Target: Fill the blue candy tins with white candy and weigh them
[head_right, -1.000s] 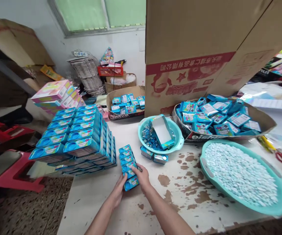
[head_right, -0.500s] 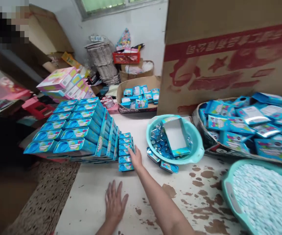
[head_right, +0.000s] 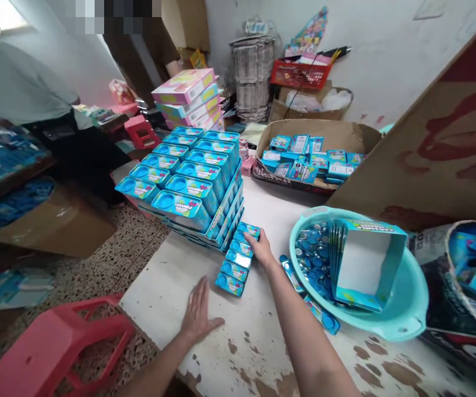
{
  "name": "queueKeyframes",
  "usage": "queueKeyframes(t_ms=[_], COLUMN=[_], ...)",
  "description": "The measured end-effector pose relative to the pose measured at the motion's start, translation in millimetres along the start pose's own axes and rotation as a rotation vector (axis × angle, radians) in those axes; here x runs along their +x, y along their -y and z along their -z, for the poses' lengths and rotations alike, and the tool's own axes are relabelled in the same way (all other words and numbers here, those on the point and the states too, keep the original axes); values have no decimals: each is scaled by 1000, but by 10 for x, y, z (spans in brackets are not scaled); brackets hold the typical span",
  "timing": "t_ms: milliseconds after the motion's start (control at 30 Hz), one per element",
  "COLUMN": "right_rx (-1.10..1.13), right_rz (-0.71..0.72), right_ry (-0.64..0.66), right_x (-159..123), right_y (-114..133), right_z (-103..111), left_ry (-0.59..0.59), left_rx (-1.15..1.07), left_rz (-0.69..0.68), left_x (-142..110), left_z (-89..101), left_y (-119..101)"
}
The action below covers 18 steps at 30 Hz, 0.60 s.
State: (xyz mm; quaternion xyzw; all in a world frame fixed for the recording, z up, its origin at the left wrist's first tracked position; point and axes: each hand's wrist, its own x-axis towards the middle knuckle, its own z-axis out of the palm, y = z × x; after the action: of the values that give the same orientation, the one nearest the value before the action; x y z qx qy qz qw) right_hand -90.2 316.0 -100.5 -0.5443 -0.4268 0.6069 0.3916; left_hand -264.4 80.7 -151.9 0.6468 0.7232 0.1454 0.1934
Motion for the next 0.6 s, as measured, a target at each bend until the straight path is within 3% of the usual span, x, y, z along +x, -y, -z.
queueKeyframes(t_ms=[133, 233, 367, 467, 600], right_rx=[-44, -56, -48, -30, 34], right_rz=[-9, -21, -48, -61, -68], right_ry=[-79, -142, -168, -119, 12], right_x=[-408, -617, -896, -1147, -1339], right_y=[-100, -141, -185, -269, -423], right_z=[-43, -55, -188, -535, -1232], left_ry=[-18, -29, -132, -335, -524], left_rx=[-123, -362, -713, -750, -626], left_rz=[-14, -46, 115, 359, 543], left_x=[-10, -96, -391, -673, -901], left_z=[77, 131, 42, -67, 32], left_y=[-3, -40, -203, -233, 118])
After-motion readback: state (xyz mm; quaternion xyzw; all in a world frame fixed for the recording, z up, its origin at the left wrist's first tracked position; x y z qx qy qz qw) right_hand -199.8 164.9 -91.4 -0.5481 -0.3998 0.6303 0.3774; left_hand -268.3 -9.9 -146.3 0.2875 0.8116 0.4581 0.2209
